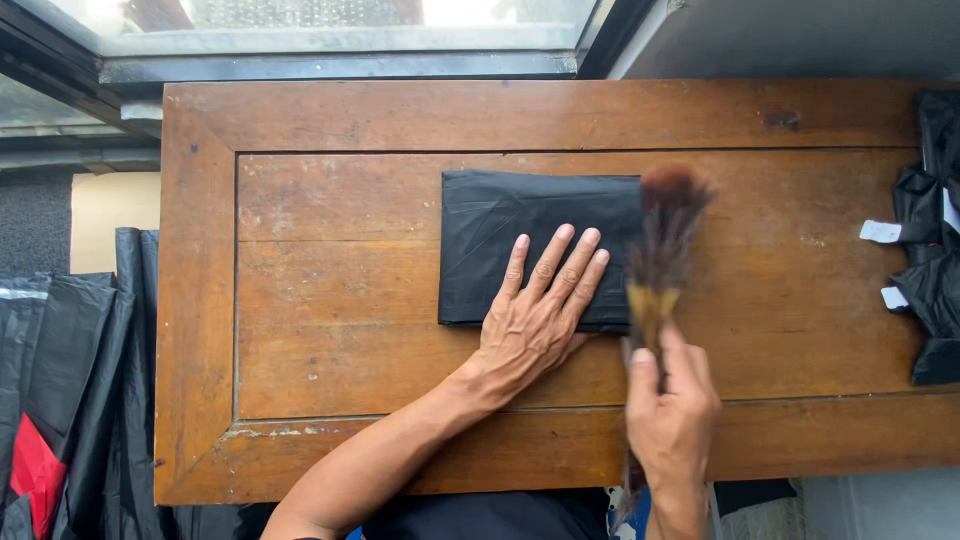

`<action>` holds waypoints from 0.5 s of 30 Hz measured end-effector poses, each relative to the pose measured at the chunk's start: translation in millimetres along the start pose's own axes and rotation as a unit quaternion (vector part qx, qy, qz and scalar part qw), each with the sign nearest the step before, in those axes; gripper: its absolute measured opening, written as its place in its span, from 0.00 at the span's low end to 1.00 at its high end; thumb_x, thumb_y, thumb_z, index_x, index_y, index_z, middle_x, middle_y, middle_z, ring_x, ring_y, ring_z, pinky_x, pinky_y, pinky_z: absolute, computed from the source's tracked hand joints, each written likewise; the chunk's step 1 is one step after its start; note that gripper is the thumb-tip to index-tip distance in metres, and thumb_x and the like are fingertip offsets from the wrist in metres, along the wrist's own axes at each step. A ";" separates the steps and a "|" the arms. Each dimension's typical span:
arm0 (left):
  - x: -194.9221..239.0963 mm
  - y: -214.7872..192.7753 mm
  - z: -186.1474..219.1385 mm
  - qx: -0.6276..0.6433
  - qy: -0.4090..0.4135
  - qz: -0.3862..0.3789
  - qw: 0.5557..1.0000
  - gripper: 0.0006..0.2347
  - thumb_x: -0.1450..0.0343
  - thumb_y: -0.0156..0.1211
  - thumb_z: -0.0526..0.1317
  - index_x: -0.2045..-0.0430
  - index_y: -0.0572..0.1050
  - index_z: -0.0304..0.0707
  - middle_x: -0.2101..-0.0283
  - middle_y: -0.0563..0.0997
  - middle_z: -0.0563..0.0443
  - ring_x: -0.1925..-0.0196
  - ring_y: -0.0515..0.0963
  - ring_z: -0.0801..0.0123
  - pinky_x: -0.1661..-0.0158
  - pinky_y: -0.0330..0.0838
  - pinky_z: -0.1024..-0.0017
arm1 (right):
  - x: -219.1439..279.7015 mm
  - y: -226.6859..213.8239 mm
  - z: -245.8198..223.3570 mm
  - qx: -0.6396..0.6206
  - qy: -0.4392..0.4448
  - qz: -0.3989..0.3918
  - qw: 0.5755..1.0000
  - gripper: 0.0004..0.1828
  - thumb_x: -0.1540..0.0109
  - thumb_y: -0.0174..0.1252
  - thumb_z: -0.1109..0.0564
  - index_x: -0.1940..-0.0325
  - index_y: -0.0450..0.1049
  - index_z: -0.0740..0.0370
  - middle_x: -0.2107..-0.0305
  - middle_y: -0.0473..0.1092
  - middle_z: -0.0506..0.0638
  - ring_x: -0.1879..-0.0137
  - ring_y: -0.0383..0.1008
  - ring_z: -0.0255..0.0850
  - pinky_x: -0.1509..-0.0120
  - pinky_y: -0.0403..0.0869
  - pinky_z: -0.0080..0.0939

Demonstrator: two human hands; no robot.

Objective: The person folds a pair of black pants on a wooden table, smoothing them with hands and a brush. They then place the folded pants into a black drawstring bag with red trim and secure the bag.

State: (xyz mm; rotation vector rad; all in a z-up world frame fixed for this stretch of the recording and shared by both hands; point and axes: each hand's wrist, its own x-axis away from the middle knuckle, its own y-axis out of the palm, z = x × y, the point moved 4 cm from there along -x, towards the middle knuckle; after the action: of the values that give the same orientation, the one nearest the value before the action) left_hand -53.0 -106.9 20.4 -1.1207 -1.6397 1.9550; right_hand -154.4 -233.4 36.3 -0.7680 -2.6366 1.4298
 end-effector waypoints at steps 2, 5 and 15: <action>2.1 3.5 2.9 -0.011 -0.008 0.008 1.000 0.39 0.44 0.67 0.57 0.39 0.64 0.38 0.33 0.60 0.45 0.28 0.53 0.55 0.33 0.44 0.47 | -2.1 -2.9 -16.7 -0.033 -0.005 -0.058 0.998 0.23 0.38 0.49 0.57 0.38 0.68 0.61 0.57 0.70 0.55 0.53 0.71 0.46 0.47 0.67 0.41; 4.1 4.0 0.5 -0.005 -0.012 0.003 1.000 0.39 0.43 0.65 0.59 0.40 0.62 0.36 0.33 0.59 0.42 0.28 0.54 0.55 0.33 0.45 0.47 | -13.3 -7.1 -22.1 -0.049 -0.020 -0.080 0.995 0.22 0.39 0.48 0.59 0.40 0.68 0.62 0.48 0.71 0.55 0.44 0.72 0.44 0.40 0.66 0.40; 8.5 -11.4 -11.4 0.162 -0.038 0.093 0.982 0.22 0.24 0.47 0.39 0.34 0.51 0.50 0.31 0.51 0.28 0.27 0.55 0.36 0.29 0.53 0.47 | -29.7 21.9 -51.2 -0.049 -0.087 -0.092 0.991 0.25 0.38 0.51 0.57 0.36 0.64 0.61 0.71 0.67 0.54 0.68 0.68 0.45 0.62 0.70 0.46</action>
State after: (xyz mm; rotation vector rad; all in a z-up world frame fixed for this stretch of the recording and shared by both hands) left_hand -52.2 -90.4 28.1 -1.1126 -1.2237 2.3056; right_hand -105.8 -197.0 53.7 -0.4084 -2.8367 1.3847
